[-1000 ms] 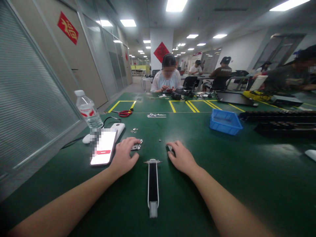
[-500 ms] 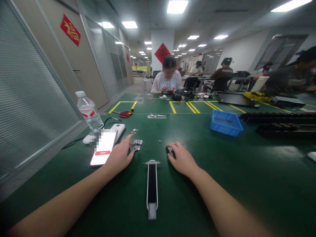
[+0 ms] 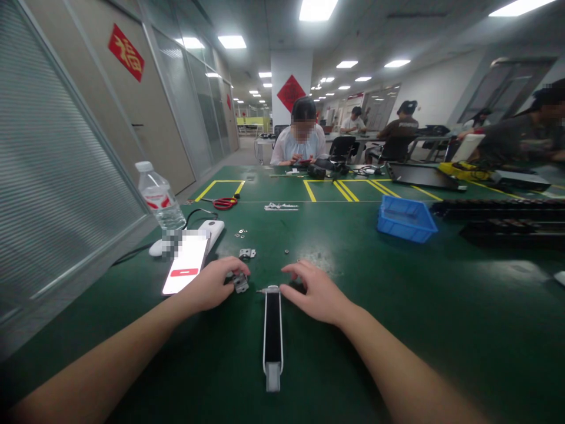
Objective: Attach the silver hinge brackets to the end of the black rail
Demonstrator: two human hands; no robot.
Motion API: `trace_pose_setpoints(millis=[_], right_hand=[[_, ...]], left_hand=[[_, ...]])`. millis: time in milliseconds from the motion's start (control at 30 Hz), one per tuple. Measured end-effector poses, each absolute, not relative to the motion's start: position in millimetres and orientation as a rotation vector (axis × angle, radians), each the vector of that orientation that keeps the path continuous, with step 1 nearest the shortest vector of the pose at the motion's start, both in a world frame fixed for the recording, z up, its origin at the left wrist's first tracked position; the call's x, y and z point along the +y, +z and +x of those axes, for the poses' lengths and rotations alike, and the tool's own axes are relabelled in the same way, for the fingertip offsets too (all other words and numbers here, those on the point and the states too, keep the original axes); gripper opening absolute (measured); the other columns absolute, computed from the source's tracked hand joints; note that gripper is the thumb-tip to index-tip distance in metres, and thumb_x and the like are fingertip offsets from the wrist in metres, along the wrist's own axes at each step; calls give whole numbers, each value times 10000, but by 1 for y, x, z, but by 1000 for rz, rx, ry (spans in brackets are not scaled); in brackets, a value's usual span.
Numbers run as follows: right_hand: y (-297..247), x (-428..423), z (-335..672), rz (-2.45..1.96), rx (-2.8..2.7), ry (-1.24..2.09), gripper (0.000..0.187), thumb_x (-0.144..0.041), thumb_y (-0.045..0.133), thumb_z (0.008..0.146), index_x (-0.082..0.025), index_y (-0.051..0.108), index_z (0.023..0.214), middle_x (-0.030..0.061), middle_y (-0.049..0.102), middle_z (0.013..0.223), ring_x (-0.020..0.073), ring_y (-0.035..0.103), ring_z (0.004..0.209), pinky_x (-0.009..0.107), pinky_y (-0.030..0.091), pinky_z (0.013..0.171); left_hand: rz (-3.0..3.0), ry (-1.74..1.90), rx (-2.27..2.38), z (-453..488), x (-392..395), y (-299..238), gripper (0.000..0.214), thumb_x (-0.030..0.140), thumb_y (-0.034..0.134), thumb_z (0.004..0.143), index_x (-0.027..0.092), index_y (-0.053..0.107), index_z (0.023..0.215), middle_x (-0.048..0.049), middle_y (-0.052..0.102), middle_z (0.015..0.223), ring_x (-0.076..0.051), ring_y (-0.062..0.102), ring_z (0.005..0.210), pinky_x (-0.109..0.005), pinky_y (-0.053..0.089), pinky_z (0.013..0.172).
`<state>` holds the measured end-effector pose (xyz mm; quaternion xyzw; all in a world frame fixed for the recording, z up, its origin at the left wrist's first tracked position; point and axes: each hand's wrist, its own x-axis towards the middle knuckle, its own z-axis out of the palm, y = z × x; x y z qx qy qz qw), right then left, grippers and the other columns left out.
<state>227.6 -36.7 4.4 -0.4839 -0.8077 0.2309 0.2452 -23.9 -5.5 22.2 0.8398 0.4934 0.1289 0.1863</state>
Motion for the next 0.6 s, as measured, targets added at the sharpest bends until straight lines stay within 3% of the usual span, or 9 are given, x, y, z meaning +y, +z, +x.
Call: trace_pose_setpoints(millis=[133, 300, 433, 600], right_hand=[[8, -43, 222, -1264, -2285, 671, 412, -395, 623, 813, -179, 579, 1161, 53, 565, 939, 150, 498, 735, 290, 426, 673], [7, -46, 219, -1263, -2313, 705, 479, -410, 672, 767, -190, 565, 1179, 58, 564, 993, 160, 511, 777, 297, 430, 703], [9, -46, 218, -1265, -2314, 715, 452, -398, 684, 758, -186, 585, 1145, 55, 558, 967, 157, 504, 765, 295, 431, 701], [11, -46, 218, -1247, -2314, 739, 403, -380, 683, 760, -188, 601, 1105, 47, 548, 945, 154, 494, 764, 288, 426, 693]], left_hand=[[2397, 330, 1375, -18, -12, 31, 383, 68, 556, 695, 184, 625, 1054, -66, 620, 1091, -225, 592, 995, -337, 479, 873], [2438, 195, 1501, -22, -13, 30, 370, 339, 596, 784, 178, 605, 1118, -108, 588, 1102, -281, 571, 1007, -404, 470, 856], [2401, 174, 1367, -25, -12, 27, 331, 319, 599, 789, 202, 598, 1098, -77, 584, 1065, -233, 585, 933, -341, 483, 788], [2280, 139, 1220, -24, -12, 29, 430, 272, 651, 747, 198, 563, 1162, -62, 566, 1058, -193, 579, 855, -306, 481, 731]])
